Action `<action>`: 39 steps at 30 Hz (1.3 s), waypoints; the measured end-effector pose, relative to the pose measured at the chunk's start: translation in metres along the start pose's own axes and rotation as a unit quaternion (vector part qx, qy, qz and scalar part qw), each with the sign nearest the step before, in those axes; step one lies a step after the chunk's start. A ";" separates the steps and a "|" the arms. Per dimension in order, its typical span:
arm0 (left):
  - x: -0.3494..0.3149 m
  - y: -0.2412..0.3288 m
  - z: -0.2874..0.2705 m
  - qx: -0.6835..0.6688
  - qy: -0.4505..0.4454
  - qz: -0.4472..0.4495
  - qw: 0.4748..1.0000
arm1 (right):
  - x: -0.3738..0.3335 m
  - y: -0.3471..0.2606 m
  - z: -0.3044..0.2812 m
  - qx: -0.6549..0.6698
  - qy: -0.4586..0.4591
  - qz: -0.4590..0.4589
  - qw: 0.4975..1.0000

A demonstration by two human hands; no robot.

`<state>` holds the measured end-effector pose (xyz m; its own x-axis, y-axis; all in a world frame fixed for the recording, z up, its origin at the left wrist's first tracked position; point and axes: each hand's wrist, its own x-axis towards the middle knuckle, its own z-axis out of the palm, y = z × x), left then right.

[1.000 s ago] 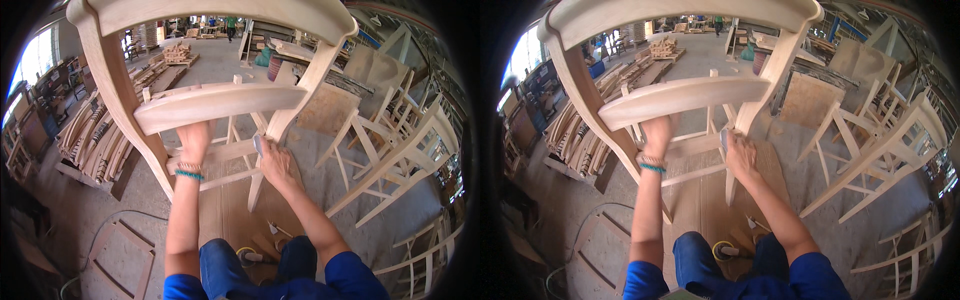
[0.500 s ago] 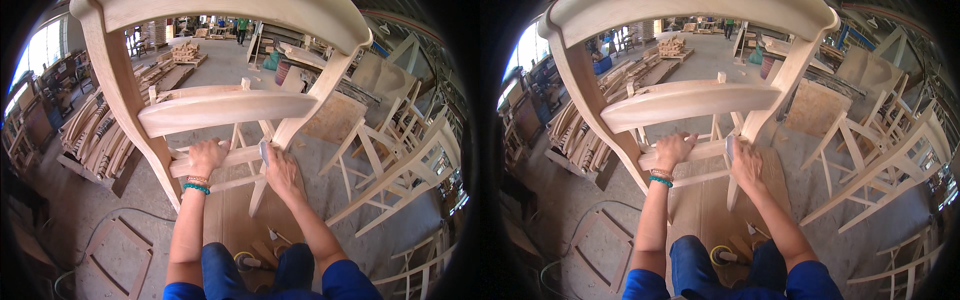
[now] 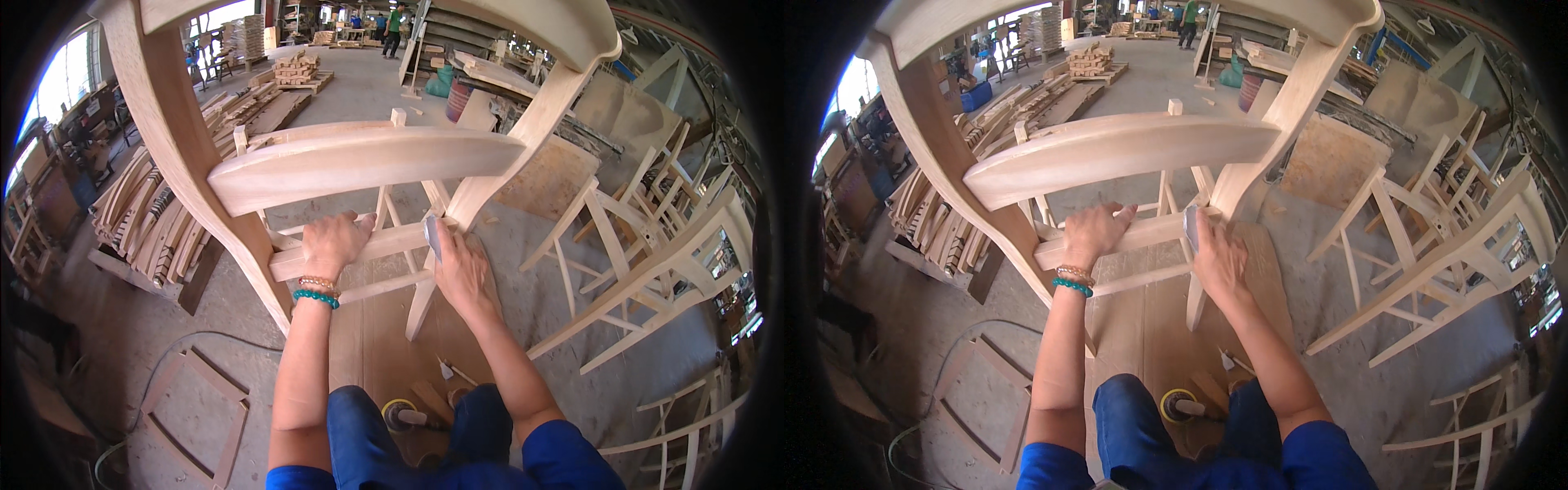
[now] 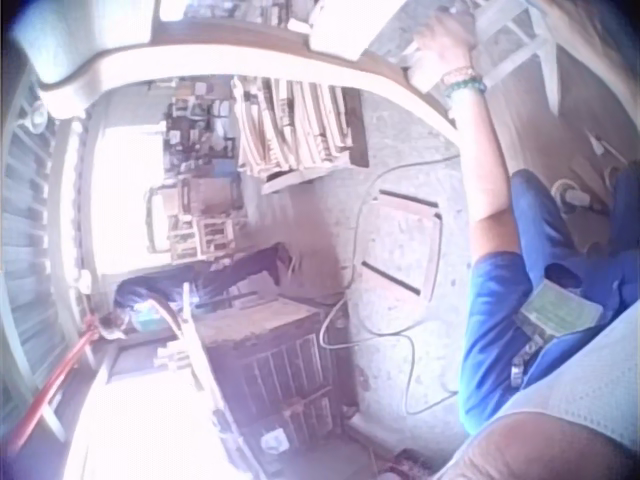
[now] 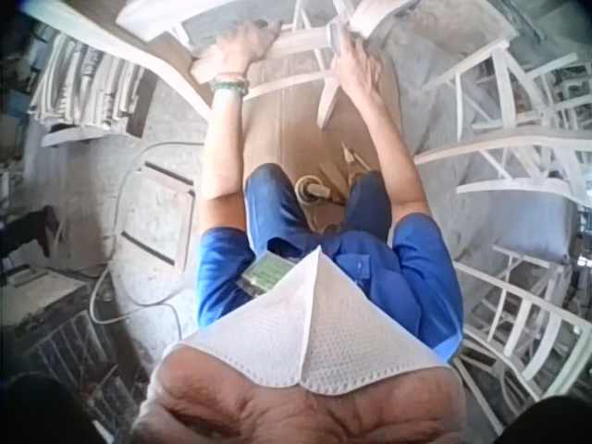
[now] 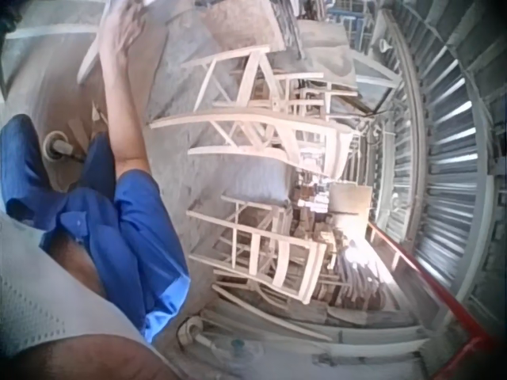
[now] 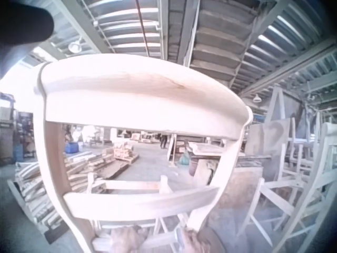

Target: The person smooths a wooden chair frame with an orbital sander, then applies glue to joints and wipes away excess with a cloth. The person repeats sanding and wiping on different sections of the chair.

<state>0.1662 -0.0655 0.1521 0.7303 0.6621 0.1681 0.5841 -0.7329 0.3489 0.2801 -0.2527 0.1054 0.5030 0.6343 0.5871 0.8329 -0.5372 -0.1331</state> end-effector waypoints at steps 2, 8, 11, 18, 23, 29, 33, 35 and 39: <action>0.003 -0.002 -0.002 -0.002 -0.009 -0.002 1.000 | 0.003 -0.002 -0.002 0.007 0.001 0.005 1.000; 0.001 0.005 -0.005 0.003 -0.007 -0.004 1.000 | 0.027 0.026 -0.035 0.052 -0.052 0.026 0.997; 0.003 0.006 -0.003 0.000 -0.013 -0.006 1.000 | 0.021 0.011 -0.014 0.013 -0.045 0.073 0.996; 0.005 0.001 0.006 0.015 0.051 0.013 0.998 | 0.019 0.018 -0.020 0.063 -0.025 0.005 0.998; 0.003 -0.003 -0.005 0.019 -0.018 -0.010 1.000 | 0.008 -0.016 -0.002 0.032 -0.035 0.034 0.998; -0.001 0.011 -0.004 0.000 -0.034 -0.005 0.999 | 0.008 0.026 -0.009 -0.025 0.011 0.028 0.999; -0.001 -0.004 -0.005 0.008 -0.033 -0.016 0.999 | 0.001 -0.029 -0.004 -0.028 -0.096 0.034 0.994; 0.000 0.002 -0.006 0.014 -0.027 -0.006 1.000 | 0.012 0.001 -0.015 0.054 -0.048 0.007 0.997; 0.006 -0.005 0.001 0.015 0.012 0.002 1.000 | 0.014 -0.005 -0.008 0.024 -0.021 0.032 0.999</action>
<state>0.1677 -0.0579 0.1505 0.7245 0.6618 0.1924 0.5914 -0.7403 0.3197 0.2808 -0.2456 0.1206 0.5635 0.6229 0.5426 0.8087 -0.5501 -0.2083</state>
